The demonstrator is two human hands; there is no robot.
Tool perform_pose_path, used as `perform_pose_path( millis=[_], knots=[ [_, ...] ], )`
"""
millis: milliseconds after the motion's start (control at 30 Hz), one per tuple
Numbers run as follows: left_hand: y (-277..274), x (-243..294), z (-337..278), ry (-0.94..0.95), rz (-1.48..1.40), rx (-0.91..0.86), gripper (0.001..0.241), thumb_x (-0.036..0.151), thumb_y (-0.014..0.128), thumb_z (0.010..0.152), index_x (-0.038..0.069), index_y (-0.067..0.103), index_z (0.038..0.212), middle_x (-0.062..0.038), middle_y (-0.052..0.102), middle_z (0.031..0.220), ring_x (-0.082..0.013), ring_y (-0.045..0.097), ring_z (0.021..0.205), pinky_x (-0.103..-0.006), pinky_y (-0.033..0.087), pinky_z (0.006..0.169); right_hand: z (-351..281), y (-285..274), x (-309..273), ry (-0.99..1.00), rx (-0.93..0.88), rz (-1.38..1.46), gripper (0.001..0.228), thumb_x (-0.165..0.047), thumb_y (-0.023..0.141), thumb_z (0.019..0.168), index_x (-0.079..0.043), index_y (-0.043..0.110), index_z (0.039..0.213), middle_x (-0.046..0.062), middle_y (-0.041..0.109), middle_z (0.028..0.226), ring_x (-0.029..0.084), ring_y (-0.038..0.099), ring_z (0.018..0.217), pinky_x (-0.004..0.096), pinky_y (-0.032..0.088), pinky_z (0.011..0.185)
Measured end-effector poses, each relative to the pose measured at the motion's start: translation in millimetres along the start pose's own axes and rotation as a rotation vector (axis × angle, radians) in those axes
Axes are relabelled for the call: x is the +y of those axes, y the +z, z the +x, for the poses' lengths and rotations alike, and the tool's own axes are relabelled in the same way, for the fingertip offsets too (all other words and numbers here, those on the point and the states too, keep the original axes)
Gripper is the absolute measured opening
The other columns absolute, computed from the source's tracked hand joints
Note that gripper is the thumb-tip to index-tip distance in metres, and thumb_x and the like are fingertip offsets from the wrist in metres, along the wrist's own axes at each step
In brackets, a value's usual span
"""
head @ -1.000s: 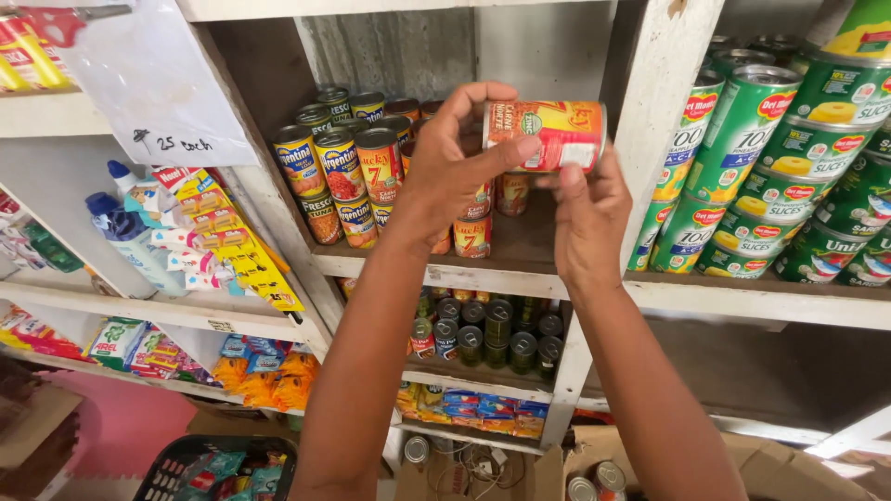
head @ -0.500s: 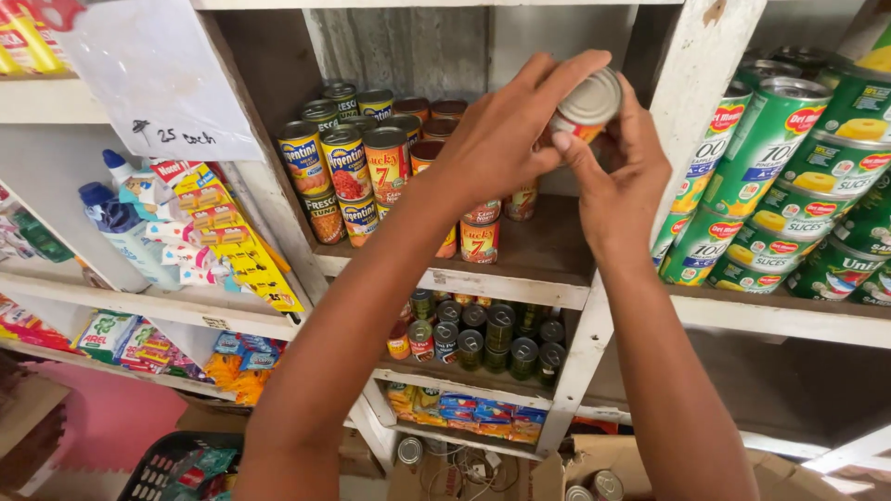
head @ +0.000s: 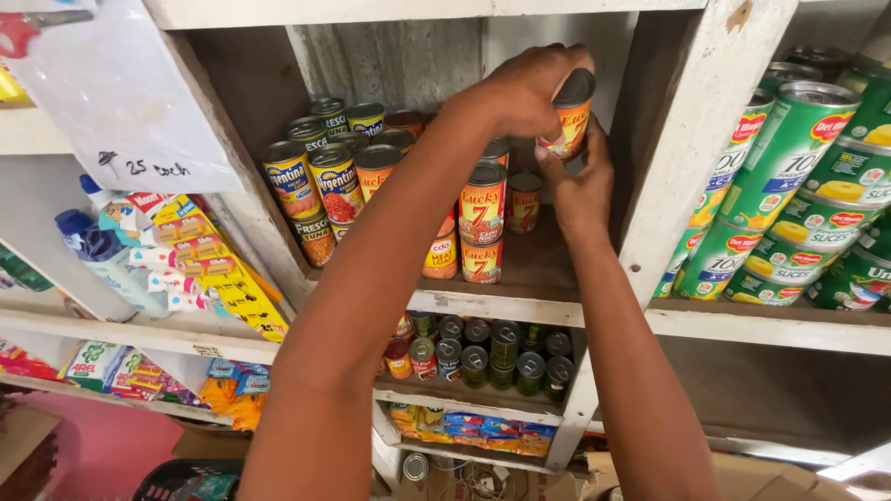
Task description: The recorder is taking canned goods from a cardboard box and arranging them neatly on store shelves.
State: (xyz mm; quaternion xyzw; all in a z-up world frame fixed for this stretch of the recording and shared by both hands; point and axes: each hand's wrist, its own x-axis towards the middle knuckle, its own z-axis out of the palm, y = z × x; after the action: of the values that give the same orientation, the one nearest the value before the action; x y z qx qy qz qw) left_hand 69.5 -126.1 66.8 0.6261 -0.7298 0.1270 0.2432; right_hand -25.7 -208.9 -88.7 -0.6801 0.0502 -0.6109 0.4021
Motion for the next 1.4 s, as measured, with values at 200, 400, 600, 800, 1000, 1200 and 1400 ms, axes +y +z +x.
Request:
perform_pose_path(
  millis=[200,400,600,800,1000,1200,1400],
  knots=[
    [18,-29,41,-0.235,0.011,-0.245,0.068,0.015,0.087,0.059,0.009,0.062,0.122,-0.012,0.07,0.12,-0.0287,0.071,0.111,-0.037,0.059,0.089,8,3,52,-0.015,0.013,-0.065,0.06,-0.015,0.084,0.089,0.0,0.057,0.14,0.006,0.069,0.119,0.015,0.061,0.103,0.032,0.051,0.094],
    [23,-45,50,-0.353,0.153,-0.397,0.07,0.018,0.092,0.061,0.01,0.065,0.126,-0.011,0.068,0.127,-0.0303,0.067,0.112,-0.0415,0.057,0.09,7,8,98,0.091,-0.095,-0.046,0.056,-0.022,0.088,0.085,-0.001,0.062,0.13,0.006,0.071,0.11,0.015,0.063,0.1,0.032,0.052,0.092],
    [19,-44,52,-0.428,0.305,-0.487,0.067,0.021,0.094,0.061,0.012,0.069,0.122,-0.007,0.069,0.127,-0.0295,0.07,0.11,-0.0446,0.058,0.087,5,13,108,0.194,-0.134,-0.008,0.05,-0.019,0.087,0.084,0.0,0.065,0.125,0.008,0.072,0.114,0.016,0.065,0.105,0.033,0.053,0.096],
    [23,-48,53,-0.444,0.338,-0.559,0.067,0.017,0.095,0.061,0.01,0.068,0.122,-0.007,0.071,0.125,-0.0293,0.072,0.108,-0.0446,0.06,0.084,1,16,85,0.326,-0.168,-0.028,0.057,-0.017,0.085,0.08,-0.003,0.063,0.13,0.009,0.072,0.12,0.017,0.066,0.109,0.033,0.054,0.096],
    [34,-62,61,-0.425,0.274,-0.648,0.07,0.012,0.094,0.06,0.008,0.069,0.125,-0.011,0.073,0.125,-0.029,0.074,0.107,-0.0433,0.062,0.083,-3,16,95,0.417,-0.184,-0.096,0.061,-0.005,0.086,0.068,-0.003,0.065,0.125,0.008,0.073,0.121,0.021,0.067,0.111,0.035,0.052,0.1],
    [41,-70,65,-0.401,0.251,-0.652,0.08,0.009,0.096,0.057,0.009,0.064,0.131,-0.012,0.069,0.129,-0.0305,0.071,0.112,-0.0434,0.061,0.083,-10,16,122,0.4,-0.219,0.044,0.069,0.003,0.082,0.065,-0.004,0.061,0.13,0.008,0.069,0.125,0.021,0.064,0.118,0.036,0.048,0.105],
    [43,-72,65,-0.409,0.213,-0.657,0.082,0.008,0.096,0.057,0.009,0.063,0.132,-0.012,0.071,0.127,-0.0298,0.072,0.109,-0.0439,0.062,0.082,-12,16,112,0.431,-0.224,0.089,0.074,0.002,0.082,0.067,-0.006,0.056,0.136,0.006,0.069,0.125,0.02,0.063,0.117,0.037,0.049,0.104]
  ],
)
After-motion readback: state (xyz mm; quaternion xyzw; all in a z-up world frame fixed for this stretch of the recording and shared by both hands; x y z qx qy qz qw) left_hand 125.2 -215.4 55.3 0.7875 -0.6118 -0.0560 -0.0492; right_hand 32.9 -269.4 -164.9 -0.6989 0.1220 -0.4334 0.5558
